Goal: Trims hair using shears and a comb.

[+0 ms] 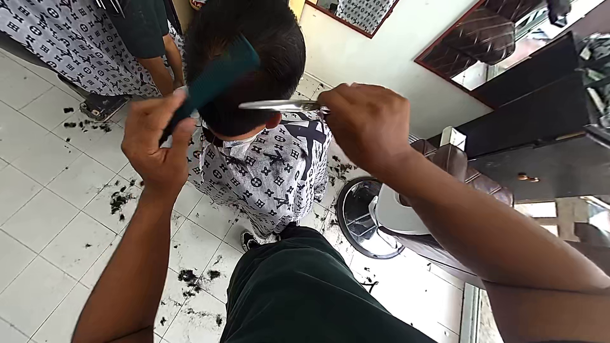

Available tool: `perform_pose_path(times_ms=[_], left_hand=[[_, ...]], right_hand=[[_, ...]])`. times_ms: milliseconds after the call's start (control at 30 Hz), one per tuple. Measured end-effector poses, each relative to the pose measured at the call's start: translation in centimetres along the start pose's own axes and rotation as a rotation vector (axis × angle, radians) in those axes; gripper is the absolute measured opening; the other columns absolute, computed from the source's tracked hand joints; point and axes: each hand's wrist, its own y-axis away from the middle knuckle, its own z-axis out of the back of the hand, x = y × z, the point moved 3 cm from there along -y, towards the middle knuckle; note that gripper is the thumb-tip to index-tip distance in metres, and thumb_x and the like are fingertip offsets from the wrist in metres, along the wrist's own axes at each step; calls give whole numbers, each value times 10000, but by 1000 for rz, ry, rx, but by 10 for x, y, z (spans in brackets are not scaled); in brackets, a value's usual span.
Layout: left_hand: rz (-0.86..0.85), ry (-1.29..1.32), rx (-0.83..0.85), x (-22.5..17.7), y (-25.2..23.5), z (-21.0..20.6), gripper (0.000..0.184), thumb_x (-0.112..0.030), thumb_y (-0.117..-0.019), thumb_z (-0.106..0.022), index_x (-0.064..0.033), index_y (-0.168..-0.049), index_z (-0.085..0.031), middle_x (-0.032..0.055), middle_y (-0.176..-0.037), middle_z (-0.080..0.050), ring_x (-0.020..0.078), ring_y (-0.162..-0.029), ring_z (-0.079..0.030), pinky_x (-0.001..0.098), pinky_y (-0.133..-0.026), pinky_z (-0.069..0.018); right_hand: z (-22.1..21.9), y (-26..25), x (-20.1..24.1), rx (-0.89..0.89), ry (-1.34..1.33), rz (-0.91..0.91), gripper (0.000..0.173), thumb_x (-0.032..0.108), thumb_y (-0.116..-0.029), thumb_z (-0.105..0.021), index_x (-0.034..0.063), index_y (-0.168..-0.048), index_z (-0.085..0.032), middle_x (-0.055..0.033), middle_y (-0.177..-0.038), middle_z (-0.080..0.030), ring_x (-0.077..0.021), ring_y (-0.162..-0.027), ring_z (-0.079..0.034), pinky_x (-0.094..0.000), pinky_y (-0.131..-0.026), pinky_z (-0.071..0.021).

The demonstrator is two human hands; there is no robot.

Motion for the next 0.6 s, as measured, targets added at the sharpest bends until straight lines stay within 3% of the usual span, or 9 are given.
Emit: perform_pose_path(times_ms=[67,133,200,267,333,433,500,533,600], left_hand=[[195,155,-107,-9,1,-9,320,-185,-1120,-393,13,-1279,-588,-49,-987,-718,-50,-731,-596,156,-641,-499],[306,156,-36,-18,8,-30,325,-201,-1123,-386,33,-1191,-601,-13,-925,-741,-10,-644,-606,203,-579,-513],[271,0,177,-27,17,-55,314,-154,-1087,-455,67,-1120,-677,120,-950,-751,141,-718,-683,328,-657,-571],[126,-133,304,-38,25,-70,279,-138,-1062,-521,38,-1124,-729,178,-983,-749,263,-867,-737,427,-791,-598],[71,-151,230,-41,26,-64,274,-119,-1062,-520,43,-1149,-723,176,-992,-749,231,-871,-729,368,-807,-592],[185,-167,85,-42,18,-52,316,-146,-1098,-461,49,-1217,-679,158,-1000,-745,153,-769,-675,282,-691,-549],[178,-214,181,-47,19,-65,292,-139,-1071,-505,29,-1194,-710,172,-1049,-749,253,-919,-730,401,-832,-592],[147,-230,252,-48,22,-73,279,-153,-1054,-539,-2,-1190,-729,166,-1079,-744,290,-985,-719,447,-889,-573],[108,-268,349,-48,26,-81,278,-194,-1022,-603,-73,-1231,-740,144,-1142,-726,316,-1043,-680,488,-901,-528]], right_hand=[[4,10,-25,15,-181,-154,220,144,-968,-656,-4,-1125,-696,-202,-985,-723,-394,-829,-709,-569,-653,-530],[1,17,-49,33,-289,-303,304,203,-938,-719,-10,-1150,-675,-188,-1010,-718,-367,-893,-701,-574,-740,-538],[-5,20,-65,19,-338,-395,318,197,-923,-736,-24,-1141,-665,-187,-993,-714,-350,-901,-699,-563,-792,-540],[-9,20,-70,-6,-351,-422,339,228,-912,-751,-23,-1124,-667,-180,-981,-715,-342,-894,-700,-557,-785,-538],[-11,20,-75,-15,-365,-413,349,257,-908,-761,-7,-1116,-668,-168,-986,-713,-330,-894,-699,-554,-783,-538],[-13,18,-82,28,-391,-366,268,160,-934,-733,-13,-1131,-678,-188,-983,-712,-366,-880,-694,-584,-778,-531],[-13,13,-85,59,-395,-337,262,149,-920,-741,-12,-1120,-687,-190,-975,-710,-378,-873,-687,-597,-760,-522],[-12,10,-86,64,-393,-317,270,164,-912,-752,-5,-1114,-690,-182,-972,-710,-371,-873,-689,-597,-755,-524],[-9,3,-89,62,-379,-261,276,178,-908,-754,7,-1117,-694,-172,-971,-710,-368,-870,-687,-598,-735,-516]])
